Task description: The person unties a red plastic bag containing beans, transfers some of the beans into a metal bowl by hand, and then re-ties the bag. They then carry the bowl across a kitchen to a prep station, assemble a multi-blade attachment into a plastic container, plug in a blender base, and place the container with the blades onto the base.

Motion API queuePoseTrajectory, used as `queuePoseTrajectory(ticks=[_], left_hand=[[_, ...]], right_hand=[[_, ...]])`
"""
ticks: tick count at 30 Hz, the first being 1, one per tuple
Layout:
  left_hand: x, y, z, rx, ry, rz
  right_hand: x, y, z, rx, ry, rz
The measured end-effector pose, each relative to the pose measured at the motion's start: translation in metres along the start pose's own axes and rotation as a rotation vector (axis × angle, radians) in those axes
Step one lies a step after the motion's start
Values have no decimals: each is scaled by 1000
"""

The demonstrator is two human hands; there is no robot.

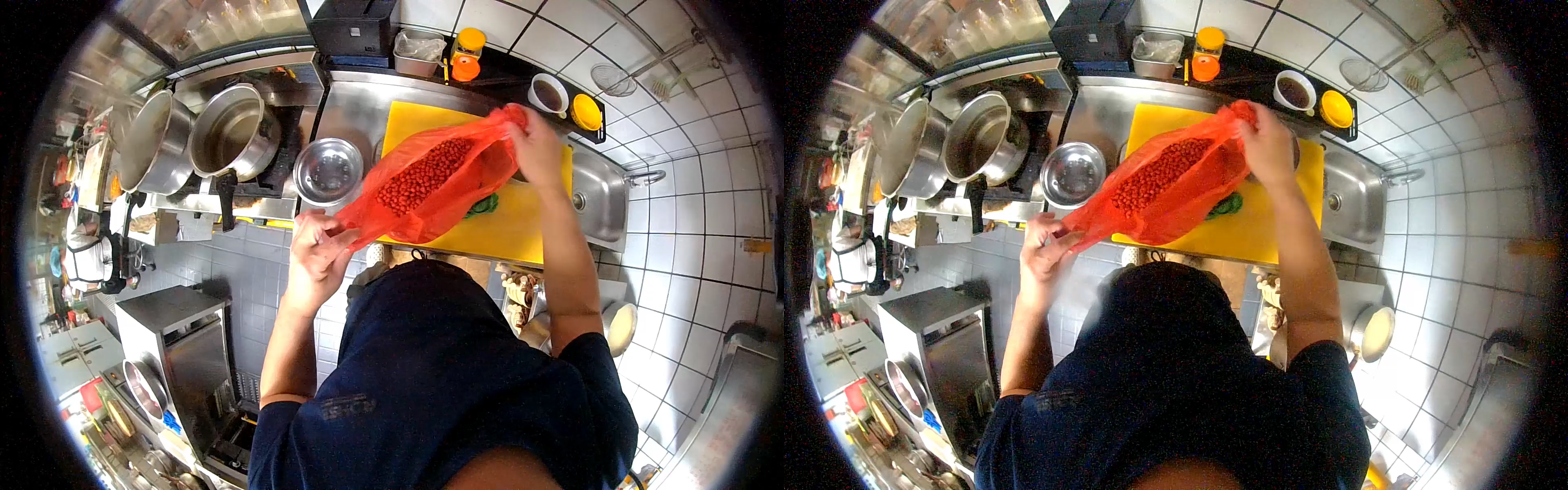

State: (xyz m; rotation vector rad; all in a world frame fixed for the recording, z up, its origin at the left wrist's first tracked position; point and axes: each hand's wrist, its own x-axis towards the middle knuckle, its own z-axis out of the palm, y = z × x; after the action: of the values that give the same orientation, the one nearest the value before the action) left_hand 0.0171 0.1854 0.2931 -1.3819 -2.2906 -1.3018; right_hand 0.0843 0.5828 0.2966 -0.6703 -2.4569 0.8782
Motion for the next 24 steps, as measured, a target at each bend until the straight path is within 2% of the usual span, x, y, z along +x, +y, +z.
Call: queuePoseTrajectory(ticks=[2,6,9,10,13,15,17,20,23,24], left_hand=[[-1,2,-7,-9,-23,51],[-3,11,-15,-52,-151,64],[-24,-9,-7,-246,13,-171],[-29,-29,0,-218,113,-212],[-57,-103,49,-375,605,-877],[-92,-179,87,-476,551,-1167],[-93,-210,104,-621,382,-1440],[-80,-222,129,-881,466,-1537],[-75,-235,141,-971,447,-1458],[-74,-238,145,-1017,537,-1456]], right_hand=[[8,21,-5,287,64,-20],[9,5,-13,549,95,153],[6,0,-17,769,-104,226],[4,-14,-19,718,-144,220],[-5,-54,-32,675,-278,148],[-3,-56,-33,622,-375,94],[-3,-61,-34,614,-439,74],[-3,-59,-33,644,-494,77],[-3,-59,-36,615,-511,71],[-3,-57,-37,607,-514,78]])
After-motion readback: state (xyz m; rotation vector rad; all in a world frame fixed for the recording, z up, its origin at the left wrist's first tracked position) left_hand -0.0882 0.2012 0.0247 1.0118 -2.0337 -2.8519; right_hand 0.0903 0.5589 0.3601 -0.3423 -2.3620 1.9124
